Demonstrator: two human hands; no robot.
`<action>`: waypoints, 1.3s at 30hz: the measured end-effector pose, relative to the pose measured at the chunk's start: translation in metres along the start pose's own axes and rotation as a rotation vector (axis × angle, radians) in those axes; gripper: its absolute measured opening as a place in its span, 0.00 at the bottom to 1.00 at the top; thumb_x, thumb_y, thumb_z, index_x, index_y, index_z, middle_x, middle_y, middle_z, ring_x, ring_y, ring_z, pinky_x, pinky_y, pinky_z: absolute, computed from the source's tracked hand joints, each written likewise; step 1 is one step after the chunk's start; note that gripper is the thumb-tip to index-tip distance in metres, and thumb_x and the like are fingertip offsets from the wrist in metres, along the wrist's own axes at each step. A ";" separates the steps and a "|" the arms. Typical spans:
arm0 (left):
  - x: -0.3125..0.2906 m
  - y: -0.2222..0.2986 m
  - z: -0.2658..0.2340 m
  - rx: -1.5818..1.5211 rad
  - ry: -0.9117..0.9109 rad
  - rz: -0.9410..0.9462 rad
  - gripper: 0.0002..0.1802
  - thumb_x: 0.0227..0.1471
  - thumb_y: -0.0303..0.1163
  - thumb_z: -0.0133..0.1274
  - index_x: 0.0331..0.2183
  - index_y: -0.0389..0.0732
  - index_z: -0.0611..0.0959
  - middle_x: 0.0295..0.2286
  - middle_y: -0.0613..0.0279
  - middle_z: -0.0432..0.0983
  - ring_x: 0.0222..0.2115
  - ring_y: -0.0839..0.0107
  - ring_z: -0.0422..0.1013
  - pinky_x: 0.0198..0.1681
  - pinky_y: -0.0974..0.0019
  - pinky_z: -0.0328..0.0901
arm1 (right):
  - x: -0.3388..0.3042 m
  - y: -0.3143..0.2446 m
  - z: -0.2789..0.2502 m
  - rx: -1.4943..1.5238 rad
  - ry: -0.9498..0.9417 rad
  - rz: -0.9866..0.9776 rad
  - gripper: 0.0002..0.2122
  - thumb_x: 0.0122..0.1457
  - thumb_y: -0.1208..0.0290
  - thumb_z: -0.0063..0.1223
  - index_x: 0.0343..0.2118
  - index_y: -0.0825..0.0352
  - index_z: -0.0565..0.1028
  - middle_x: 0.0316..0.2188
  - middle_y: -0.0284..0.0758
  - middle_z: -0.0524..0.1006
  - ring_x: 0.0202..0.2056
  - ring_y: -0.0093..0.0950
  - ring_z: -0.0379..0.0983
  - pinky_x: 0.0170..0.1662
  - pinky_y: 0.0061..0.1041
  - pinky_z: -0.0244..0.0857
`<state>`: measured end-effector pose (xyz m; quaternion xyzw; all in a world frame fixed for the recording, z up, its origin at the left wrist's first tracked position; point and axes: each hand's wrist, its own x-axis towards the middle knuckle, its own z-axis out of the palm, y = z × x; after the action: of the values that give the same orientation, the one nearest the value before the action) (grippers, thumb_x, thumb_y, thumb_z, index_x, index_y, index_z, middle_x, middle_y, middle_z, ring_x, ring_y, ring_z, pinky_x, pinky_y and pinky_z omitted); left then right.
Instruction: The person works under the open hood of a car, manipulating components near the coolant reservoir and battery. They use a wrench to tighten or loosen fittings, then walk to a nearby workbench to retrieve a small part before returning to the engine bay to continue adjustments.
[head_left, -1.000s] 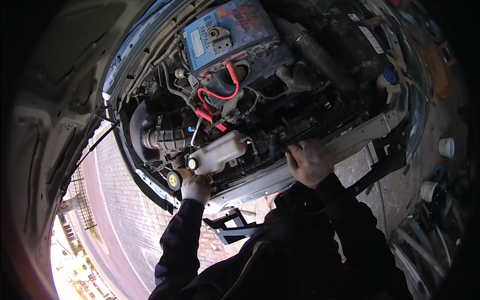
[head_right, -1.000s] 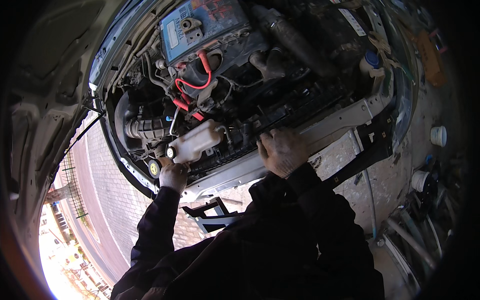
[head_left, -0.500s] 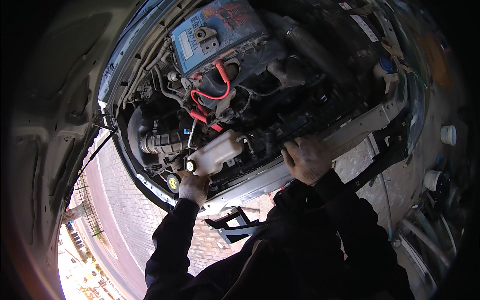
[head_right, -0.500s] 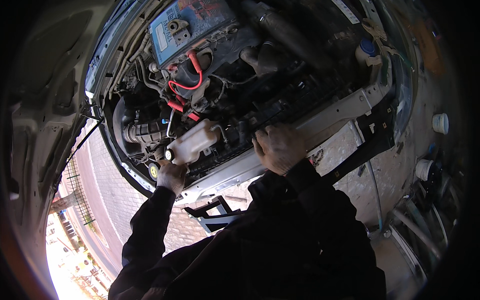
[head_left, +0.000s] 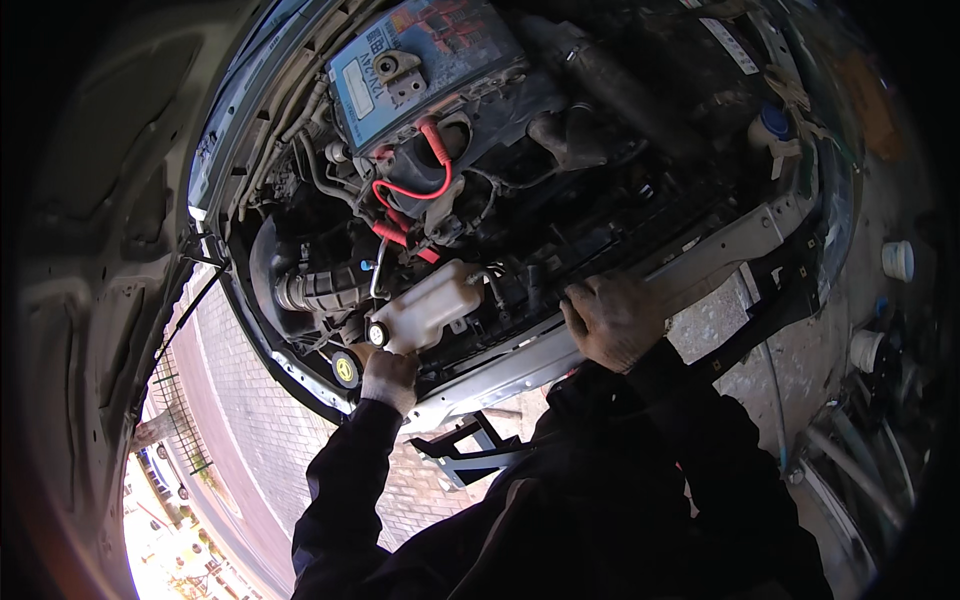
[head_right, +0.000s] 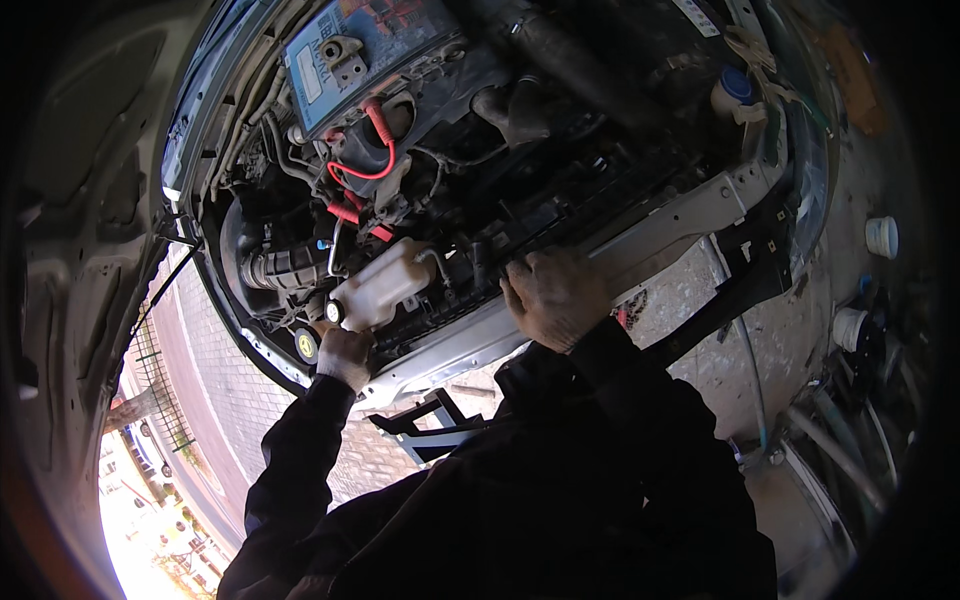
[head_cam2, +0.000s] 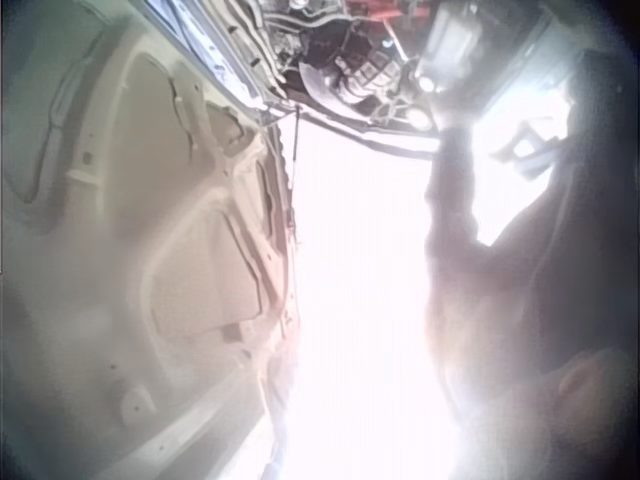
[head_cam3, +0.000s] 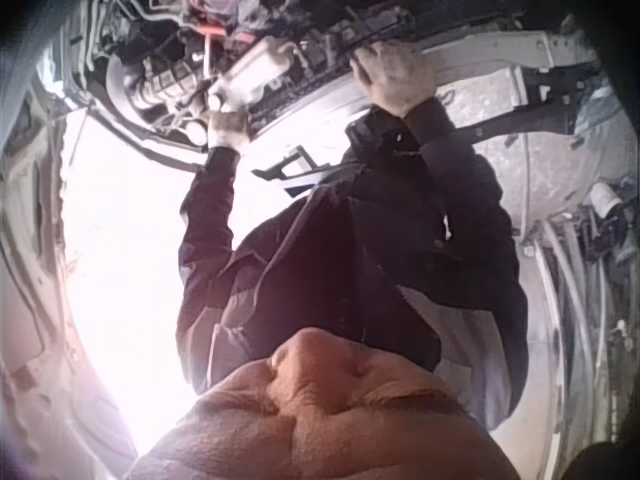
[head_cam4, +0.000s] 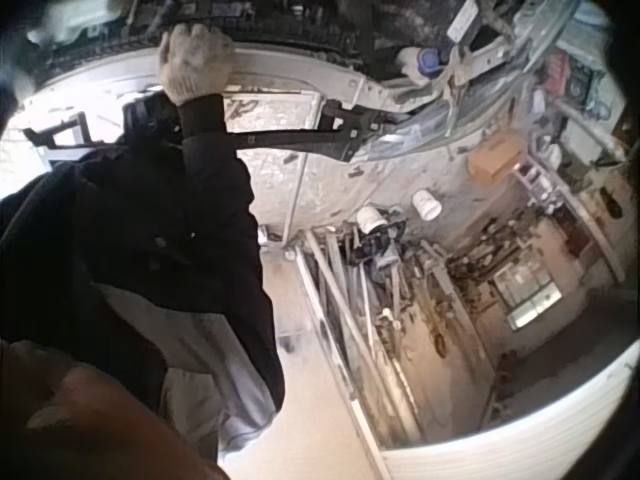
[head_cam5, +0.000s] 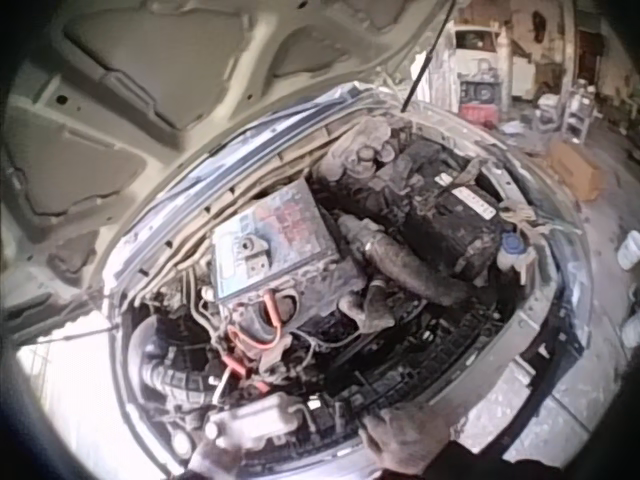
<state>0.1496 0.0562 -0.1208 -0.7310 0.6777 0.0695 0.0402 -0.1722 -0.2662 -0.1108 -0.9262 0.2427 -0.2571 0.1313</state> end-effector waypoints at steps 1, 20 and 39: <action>0.002 -0.004 -0.001 0.049 -0.103 0.042 0.06 0.49 0.27 0.63 0.32 0.38 0.87 0.22 0.56 0.81 0.28 0.52 0.79 0.33 0.48 0.71 | 0.000 0.000 0.000 -0.005 0.002 -0.010 0.11 0.62 0.56 0.70 0.39 0.57 0.84 0.36 0.31 0.79 0.39 0.33 0.81 0.40 0.42 0.78; -0.008 0.016 0.013 0.048 -0.003 -0.271 0.06 0.57 0.30 0.60 0.31 0.49 0.90 0.26 0.59 0.83 0.32 0.53 0.82 0.38 0.47 0.73 | 0.010 -0.003 -0.012 -0.023 -0.020 -0.028 0.11 0.63 0.57 0.68 0.34 0.58 0.83 0.30 0.33 0.79 0.35 0.36 0.81 0.38 0.41 0.77; -0.015 0.003 0.033 0.116 0.030 -0.226 0.08 0.58 0.33 0.57 0.28 0.49 0.89 0.26 0.60 0.84 0.29 0.54 0.82 0.34 0.49 0.74 | 0.011 -0.005 -0.026 -0.017 -0.067 0.009 0.12 0.62 0.58 0.67 0.26 0.58 0.80 0.26 0.36 0.81 0.30 0.40 0.81 0.31 0.46 0.75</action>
<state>0.1437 0.0756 -0.1510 -0.8000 0.5944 0.0143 0.0799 -0.1757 -0.2705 -0.0829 -0.9342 0.2445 -0.2231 0.1328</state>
